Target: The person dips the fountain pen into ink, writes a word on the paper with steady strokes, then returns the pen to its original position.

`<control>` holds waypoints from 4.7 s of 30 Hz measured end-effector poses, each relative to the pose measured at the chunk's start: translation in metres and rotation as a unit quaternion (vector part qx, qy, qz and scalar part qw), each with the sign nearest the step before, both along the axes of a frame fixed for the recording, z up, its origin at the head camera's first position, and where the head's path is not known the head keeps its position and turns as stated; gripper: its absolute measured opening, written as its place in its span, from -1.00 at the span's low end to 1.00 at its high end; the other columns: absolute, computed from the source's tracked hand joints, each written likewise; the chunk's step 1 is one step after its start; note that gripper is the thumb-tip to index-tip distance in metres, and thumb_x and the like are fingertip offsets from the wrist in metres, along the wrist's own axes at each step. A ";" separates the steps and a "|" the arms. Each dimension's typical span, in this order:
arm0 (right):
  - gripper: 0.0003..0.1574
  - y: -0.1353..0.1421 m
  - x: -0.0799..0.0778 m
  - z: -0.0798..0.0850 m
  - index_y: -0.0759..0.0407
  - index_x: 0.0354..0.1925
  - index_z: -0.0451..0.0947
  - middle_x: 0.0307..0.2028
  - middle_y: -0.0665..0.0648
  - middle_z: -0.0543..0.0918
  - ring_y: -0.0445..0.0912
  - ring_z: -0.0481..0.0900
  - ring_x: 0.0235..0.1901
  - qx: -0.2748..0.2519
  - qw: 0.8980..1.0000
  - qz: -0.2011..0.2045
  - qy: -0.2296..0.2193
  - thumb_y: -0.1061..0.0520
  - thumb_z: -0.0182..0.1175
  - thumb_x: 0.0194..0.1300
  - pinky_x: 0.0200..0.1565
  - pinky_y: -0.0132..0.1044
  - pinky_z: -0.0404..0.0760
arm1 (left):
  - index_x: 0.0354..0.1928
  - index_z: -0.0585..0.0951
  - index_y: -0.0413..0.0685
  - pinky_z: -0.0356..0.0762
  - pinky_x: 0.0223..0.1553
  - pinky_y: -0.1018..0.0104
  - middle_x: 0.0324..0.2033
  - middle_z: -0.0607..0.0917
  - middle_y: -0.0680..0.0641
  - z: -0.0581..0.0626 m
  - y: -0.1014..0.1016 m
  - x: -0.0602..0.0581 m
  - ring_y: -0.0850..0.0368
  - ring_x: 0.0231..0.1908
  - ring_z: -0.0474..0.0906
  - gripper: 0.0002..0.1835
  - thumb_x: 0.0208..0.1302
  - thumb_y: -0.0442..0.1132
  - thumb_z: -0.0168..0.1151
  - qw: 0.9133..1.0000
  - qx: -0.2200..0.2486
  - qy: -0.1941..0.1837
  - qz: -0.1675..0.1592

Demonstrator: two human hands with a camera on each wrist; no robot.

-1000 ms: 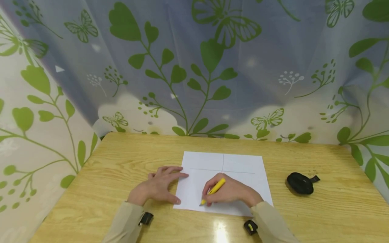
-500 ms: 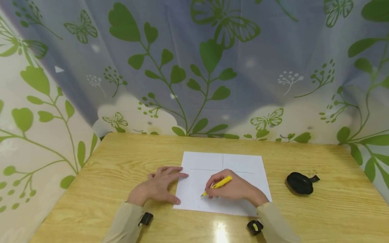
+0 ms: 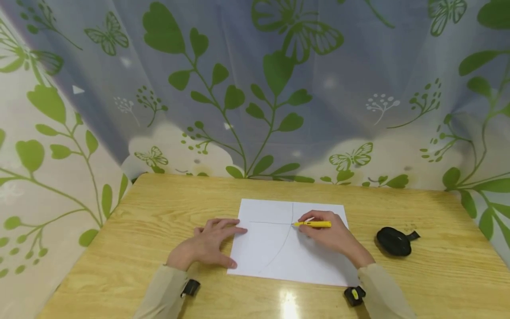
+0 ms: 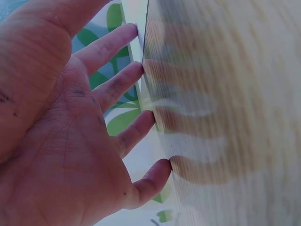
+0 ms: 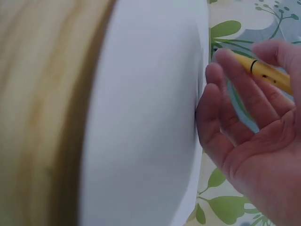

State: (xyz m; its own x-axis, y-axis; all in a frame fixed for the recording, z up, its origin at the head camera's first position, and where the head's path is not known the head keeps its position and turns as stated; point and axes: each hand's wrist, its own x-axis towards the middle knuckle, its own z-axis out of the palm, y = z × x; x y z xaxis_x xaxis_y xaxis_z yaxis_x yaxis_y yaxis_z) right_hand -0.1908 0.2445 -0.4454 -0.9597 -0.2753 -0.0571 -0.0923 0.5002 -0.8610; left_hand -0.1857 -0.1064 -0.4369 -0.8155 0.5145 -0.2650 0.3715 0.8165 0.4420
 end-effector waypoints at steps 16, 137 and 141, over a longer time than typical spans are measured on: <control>-0.69 -0.003 -0.002 -0.001 0.18 0.01 0.68 -0.31 0.11 0.80 -0.12 0.61 -0.42 0.030 1.000 0.000 -0.003 0.04 0.30 0.41 -0.40 -0.35 0.53 | 0.47 0.40 0.35 0.10 0.27 -0.48 0.58 0.18 0.12 0.001 0.000 0.001 -0.21 0.55 -0.02 -0.12 0.09 0.10 0.56 1.000 0.000 -0.001 0.000; -0.85 0.042 0.044 0.001 0.25 -0.14 0.69 -0.41 0.06 0.81 -0.28 0.60 -0.44 -0.006 0.988 0.153 -0.035 0.27 0.23 0.35 -0.35 -0.43 0.50 | 0.47 0.40 0.37 0.10 0.27 -0.48 0.58 0.17 0.14 0.002 0.000 0.002 -0.21 0.56 -0.02 -0.11 0.08 0.11 0.57 1.000 -0.002 -0.002 0.006; -0.86 0.045 0.046 0.001 0.25 -0.14 0.69 -0.42 0.06 0.80 -0.30 0.61 -0.44 -0.013 0.986 0.162 -0.037 0.28 0.23 0.36 -0.34 -0.43 0.52 | 0.47 0.40 0.35 0.09 0.28 -0.51 0.58 0.18 0.13 0.002 0.000 0.002 -0.22 0.55 -0.02 -0.11 0.08 0.10 0.57 1.000 0.001 0.000 0.005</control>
